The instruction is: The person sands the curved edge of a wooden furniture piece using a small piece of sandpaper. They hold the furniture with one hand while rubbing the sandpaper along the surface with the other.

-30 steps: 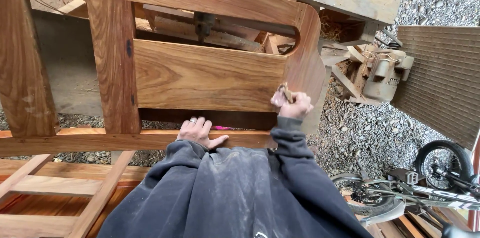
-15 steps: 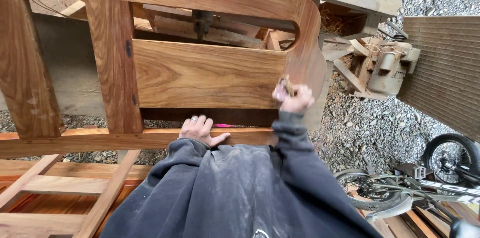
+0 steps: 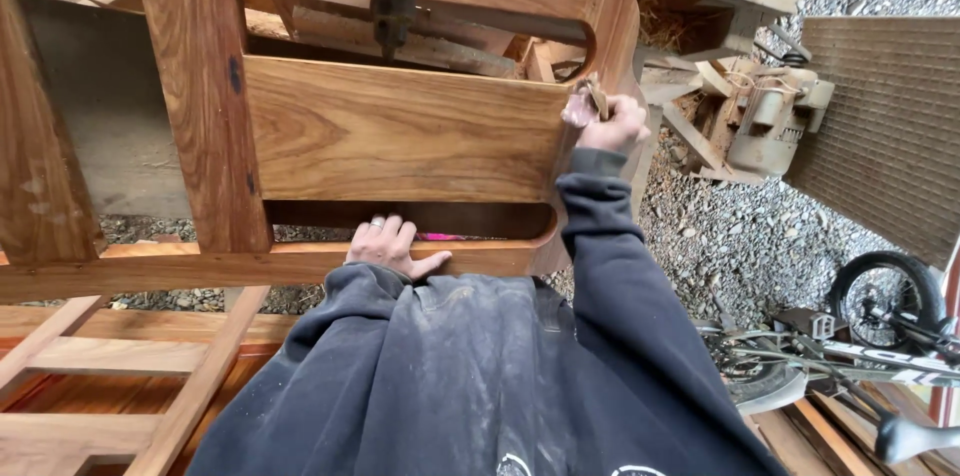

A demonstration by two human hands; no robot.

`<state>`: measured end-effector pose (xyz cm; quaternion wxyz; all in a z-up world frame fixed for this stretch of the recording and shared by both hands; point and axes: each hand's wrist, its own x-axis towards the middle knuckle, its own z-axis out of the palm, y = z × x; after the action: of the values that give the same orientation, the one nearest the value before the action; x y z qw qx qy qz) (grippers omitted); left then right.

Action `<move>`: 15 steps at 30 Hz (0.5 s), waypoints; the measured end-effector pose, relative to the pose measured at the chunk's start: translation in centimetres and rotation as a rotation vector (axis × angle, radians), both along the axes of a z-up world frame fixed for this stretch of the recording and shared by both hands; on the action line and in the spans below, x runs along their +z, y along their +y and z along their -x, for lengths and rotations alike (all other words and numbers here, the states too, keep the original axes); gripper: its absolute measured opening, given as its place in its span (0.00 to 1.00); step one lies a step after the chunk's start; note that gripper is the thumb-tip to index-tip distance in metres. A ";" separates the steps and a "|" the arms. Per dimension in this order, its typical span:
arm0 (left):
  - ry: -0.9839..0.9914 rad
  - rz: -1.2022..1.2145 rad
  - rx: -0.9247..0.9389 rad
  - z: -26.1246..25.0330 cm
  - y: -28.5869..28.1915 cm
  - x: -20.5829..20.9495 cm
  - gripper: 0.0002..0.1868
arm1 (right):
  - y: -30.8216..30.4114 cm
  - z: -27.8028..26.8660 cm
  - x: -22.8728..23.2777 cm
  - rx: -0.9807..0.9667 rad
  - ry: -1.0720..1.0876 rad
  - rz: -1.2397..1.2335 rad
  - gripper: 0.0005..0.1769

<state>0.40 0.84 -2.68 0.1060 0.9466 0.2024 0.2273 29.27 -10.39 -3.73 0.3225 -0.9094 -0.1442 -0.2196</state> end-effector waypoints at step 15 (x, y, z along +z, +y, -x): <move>-0.025 0.010 0.001 -0.3 0.2 0.1 0.28 | -4.8 9.2 1.6 0.053 0.030 0.002 0.15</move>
<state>0.66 1.05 -2.59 0.1134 0.9431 0.2025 0.2381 20.04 -15.23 -2.14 0.3292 -0.9088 -0.1639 -0.1972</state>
